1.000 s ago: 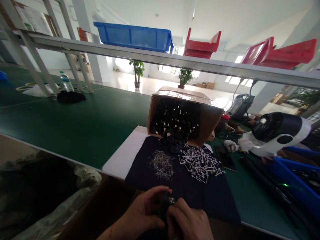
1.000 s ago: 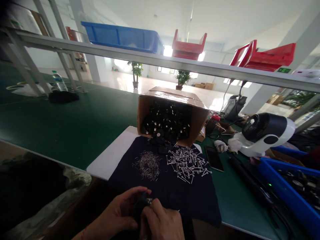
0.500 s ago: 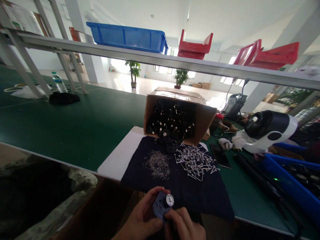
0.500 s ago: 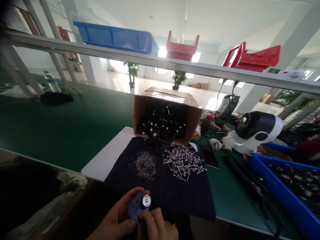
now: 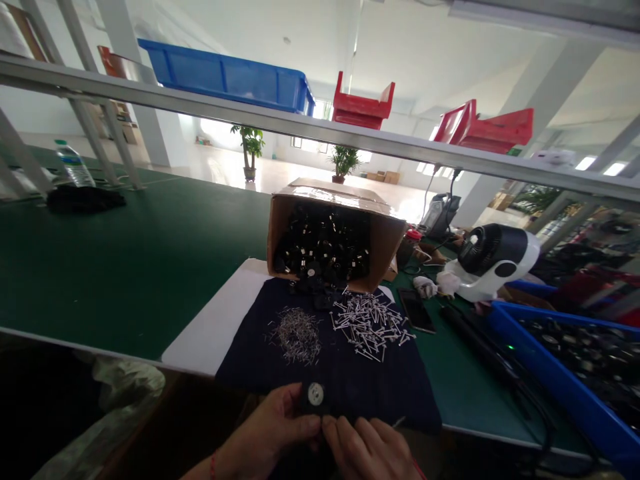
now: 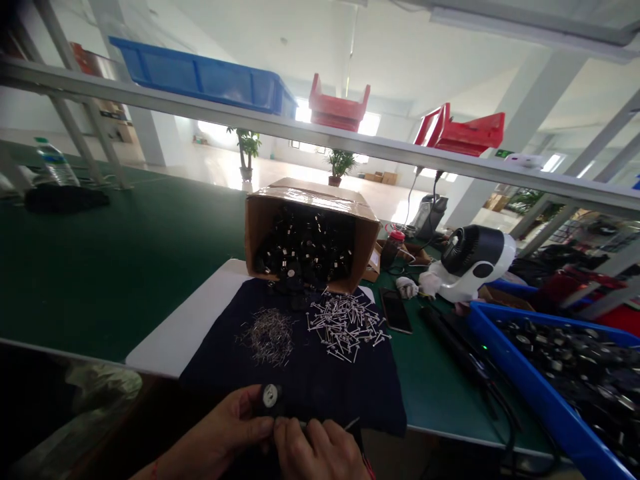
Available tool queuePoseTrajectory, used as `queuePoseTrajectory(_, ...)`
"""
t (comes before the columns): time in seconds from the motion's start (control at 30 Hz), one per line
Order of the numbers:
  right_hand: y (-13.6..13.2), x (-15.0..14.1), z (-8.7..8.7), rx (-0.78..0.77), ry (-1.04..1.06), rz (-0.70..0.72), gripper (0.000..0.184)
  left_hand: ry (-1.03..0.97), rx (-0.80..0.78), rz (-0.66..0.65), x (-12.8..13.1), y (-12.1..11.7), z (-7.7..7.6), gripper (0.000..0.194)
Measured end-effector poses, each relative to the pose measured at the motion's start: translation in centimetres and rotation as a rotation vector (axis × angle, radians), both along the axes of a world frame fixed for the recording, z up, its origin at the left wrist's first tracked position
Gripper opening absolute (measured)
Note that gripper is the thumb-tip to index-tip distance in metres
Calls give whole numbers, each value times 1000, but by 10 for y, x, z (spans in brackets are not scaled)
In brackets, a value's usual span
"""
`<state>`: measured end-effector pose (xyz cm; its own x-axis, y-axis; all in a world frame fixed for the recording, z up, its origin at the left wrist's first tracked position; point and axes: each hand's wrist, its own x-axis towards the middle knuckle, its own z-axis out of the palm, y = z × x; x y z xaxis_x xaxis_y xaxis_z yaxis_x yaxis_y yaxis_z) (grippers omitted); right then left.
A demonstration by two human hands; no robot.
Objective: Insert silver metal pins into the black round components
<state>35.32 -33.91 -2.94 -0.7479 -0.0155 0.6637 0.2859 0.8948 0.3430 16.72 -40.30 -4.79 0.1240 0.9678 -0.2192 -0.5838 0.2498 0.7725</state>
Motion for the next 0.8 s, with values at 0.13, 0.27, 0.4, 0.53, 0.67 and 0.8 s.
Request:
queuePoseTrajectory(0.13, 37, 13, -2, -137, -116, -63, 39, 86, -7, 118, 0, 7, 7, 32)
queuePoseTrajectory(0.27, 85, 16, 0, -220, -366, -322, 35, 177, 31, 180, -4, 15, 10, 27)
queuePoseTrajectory(0.4, 106, 7, 2, -212, -503, -299, 26, 211, 53, 183, -6, 22, 11, 25)
queuePoseTrajectory(0.53, 105, 0, -2, -255, -527, -304, 20, 217, 48, 190, -4, 27, 10, 23)
queuePoseTrajectory(0.67, 107, 5, -7, -392, -388, -347, 24, 101, 38, 211, -1, 33, 7, 26)
queuePoseTrajectory(0.8, 105, 9, -12, -590, -83, -357, 24, -67, 30, 219, 3, 37, 4, 25)
